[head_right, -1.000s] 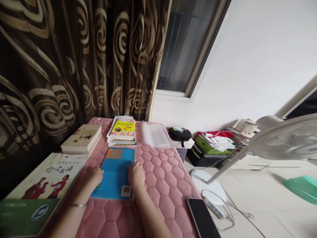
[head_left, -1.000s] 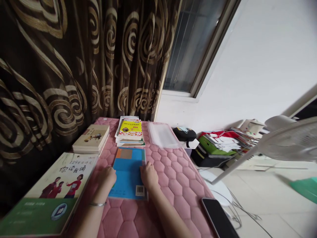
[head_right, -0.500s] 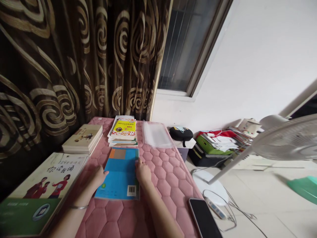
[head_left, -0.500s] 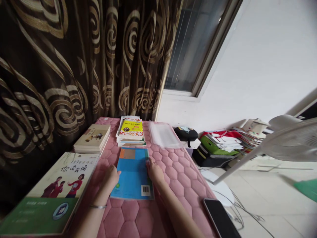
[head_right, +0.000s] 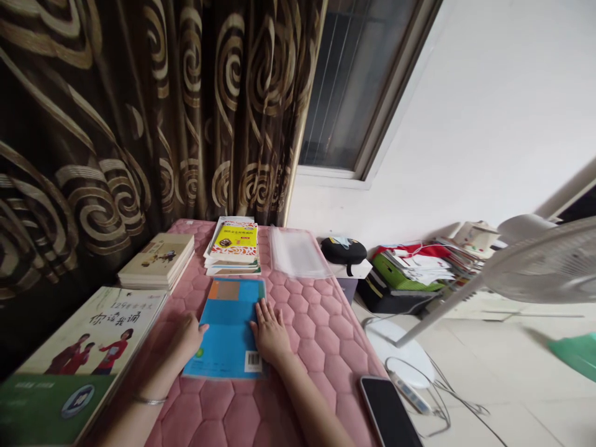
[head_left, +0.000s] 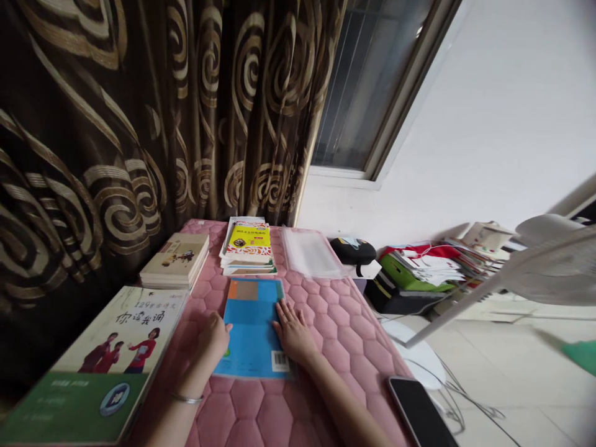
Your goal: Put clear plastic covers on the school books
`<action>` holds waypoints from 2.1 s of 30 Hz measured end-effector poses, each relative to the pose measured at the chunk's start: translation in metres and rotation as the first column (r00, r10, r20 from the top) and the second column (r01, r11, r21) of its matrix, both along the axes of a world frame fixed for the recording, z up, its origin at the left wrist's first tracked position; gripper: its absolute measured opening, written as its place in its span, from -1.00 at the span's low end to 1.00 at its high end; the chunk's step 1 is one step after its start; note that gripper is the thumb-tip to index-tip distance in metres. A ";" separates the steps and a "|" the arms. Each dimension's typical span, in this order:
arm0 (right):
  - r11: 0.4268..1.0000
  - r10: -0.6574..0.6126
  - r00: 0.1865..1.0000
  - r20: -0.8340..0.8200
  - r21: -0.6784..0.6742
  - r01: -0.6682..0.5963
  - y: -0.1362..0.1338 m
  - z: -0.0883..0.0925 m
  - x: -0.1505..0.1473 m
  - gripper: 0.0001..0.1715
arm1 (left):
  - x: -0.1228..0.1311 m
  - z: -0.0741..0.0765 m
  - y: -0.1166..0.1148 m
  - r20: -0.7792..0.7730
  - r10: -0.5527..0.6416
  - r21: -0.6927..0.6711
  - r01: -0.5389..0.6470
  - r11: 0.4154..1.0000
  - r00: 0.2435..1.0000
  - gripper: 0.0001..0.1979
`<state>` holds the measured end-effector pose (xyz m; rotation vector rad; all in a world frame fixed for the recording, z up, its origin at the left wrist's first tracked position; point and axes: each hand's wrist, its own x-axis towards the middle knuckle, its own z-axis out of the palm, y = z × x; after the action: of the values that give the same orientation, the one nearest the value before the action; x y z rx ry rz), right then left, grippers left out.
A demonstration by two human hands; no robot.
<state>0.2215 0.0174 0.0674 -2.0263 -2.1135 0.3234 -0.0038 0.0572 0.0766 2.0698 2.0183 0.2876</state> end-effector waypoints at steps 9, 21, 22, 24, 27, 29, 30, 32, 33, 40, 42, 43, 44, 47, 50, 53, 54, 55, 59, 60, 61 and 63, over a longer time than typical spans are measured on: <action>1.000 0.004 1.000 -0.023 -0.012 -0.005 -0.001 0.001 0.005 -0.33 | 0.013 0.026 -0.021 -0.169 0.004 -0.066 -0.015 0.998 0.986 -0.71; 1.000 0.014 1.000 0.014 -0.025 -0.014 -0.001 0.001 0.003 -0.31 | 0.083 0.003 0.035 -0.144 -0.558 0.033 0.567 0.823 0.818 -0.42; 0.999 0.017 1.000 0.018 -0.029 -0.016 -0.001 0.001 0.004 -0.31 | 0.080 -0.002 0.042 -0.156 -0.530 0.056 0.543 0.838 0.833 -0.41; 0.999 0.020 1.000 0.022 -0.033 -0.019 -0.001 0.002 0.004 -0.31 | 0.068 -0.010 0.055 -0.182 -0.471 0.107 0.494 0.863 0.863 -0.40; 0.999 0.019 0.999 0.025 -0.030 -0.019 -0.003 0.003 0.006 -0.31 | 0.049 -0.019 0.068 -0.211 -0.401 0.150 0.435 0.888 0.891 -0.40; 1.000 0.007 0.999 0.044 -0.030 -0.006 -0.003 0.006 0.005 -0.33 | 0.042 -0.022 0.073 -0.219 -0.381 0.159 0.418 0.894 0.898 -0.40; 1.000 -0.002 0.998 0.060 -0.025 0.004 -0.002 0.008 0.002 -0.34 | 0.041 -0.023 0.073 -0.221 -0.378 0.161 0.416 0.895 0.899 -0.40; 1.000 0.001 0.996 0.088 0.007 -0.002 0.005 0.013 -0.008 -0.35 | 0.041 -0.026 0.074 -0.223 -0.376 0.173 0.417 0.893 0.899 -0.42; 0.999 0.023 0.996 0.090 0.036 -0.026 0.010 0.014 -0.015 -0.36 | 0.041 -0.027 0.074 -0.225 -0.376 0.188 0.418 0.889 0.899 -0.42; 0.970 0.231 0.973 -0.009 0.078 -0.229 0.070 0.007 -0.042 -0.28 | 0.038 -0.031 0.074 -0.242 -0.409 0.202 0.458 0.866 0.880 -0.45; 0.986 0.154 0.988 0.012 0.064 -0.155 0.080 0.004 -0.028 -0.25 | 0.039 -0.030 0.073 -0.227 -0.380 0.207 0.425 0.881 0.897 -0.46; 0.992 0.114 0.993 0.022 0.057 -0.115 0.082 0.003 -0.019 -0.24 | 0.040 -0.028 0.072 -0.218 -0.370 0.211 0.414 0.886 0.903 -0.46; 0.996 0.078 0.997 0.026 0.049 -0.079 0.084 0.002 -0.011 -0.23 | 0.040 -0.027 0.072 -0.211 -0.368 0.208 0.409 0.888 0.906 -0.45; 0.999 0.022 1.000 0.017 0.030 -0.022 0.083 0.000 0.005 -0.25 | 0.039 -0.021 0.072 -0.201 -0.370 0.179 0.405 0.897 0.907 -0.44; 0.999 0.006 1.000 0.010 0.041 -0.007 0.083 -0.003 0.006 -0.27 | 0.046 -0.013 0.071 -0.214 -0.351 0.164 0.388 0.907 0.912 -0.43; 0.999 0.006 1.000 0.008 0.046 -0.006 0.084 -0.003 0.003 -0.28 | 0.069 -0.009 0.055 -0.224 -0.294 0.149 0.331 0.932 0.929 -0.42; 0.999 0.006 1.000 0.008 0.039 -0.006 0.084 -0.003 0.002 -0.29 | 0.078 -0.010 0.045 -0.221 -0.289 0.144 0.325 0.935 0.931 -0.42; 1.000 0.005 1.000 0.008 0.030 -0.005 0.084 -0.002 0.002 -0.29 | 0.086 -0.013 0.032 -0.216 -0.331 0.153 0.366 0.918 0.919 -0.42; 1.000 0.006 1.000 0.018 0.011 -0.006 0.082 0.000 0.002 -0.29 | 0.085 -0.033 -0.020 -0.218 -0.440 0.226 0.483 0.846 0.871 -0.40; 1.000 0.006 1.000 0.023 0.013 -0.006 0.082 0.000 0.002 -0.29 | 0.075 -0.039 -0.030 -0.227 -0.436 0.252 0.485 0.837 0.871 -0.40; 1.000 0.007 1.000 0.026 0.014 -0.008 0.082 0.000 0.003 -0.29 | 0.062 -0.044 -0.037 -0.235 -0.421 0.279 0.476 0.834 0.876 -0.41; 1.000 0.007 0.999 0.032 0.014 -0.008 0.082 -0.001 0.004 -0.28 | 0.034 -0.050 -0.045 -0.245 -0.363 0.324 0.428 0.844 0.899 -0.43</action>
<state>0.2258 0.0994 0.0667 -2.0297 -2.1368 0.2781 0.0302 0.0123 0.0264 2.7774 1.6506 0.4499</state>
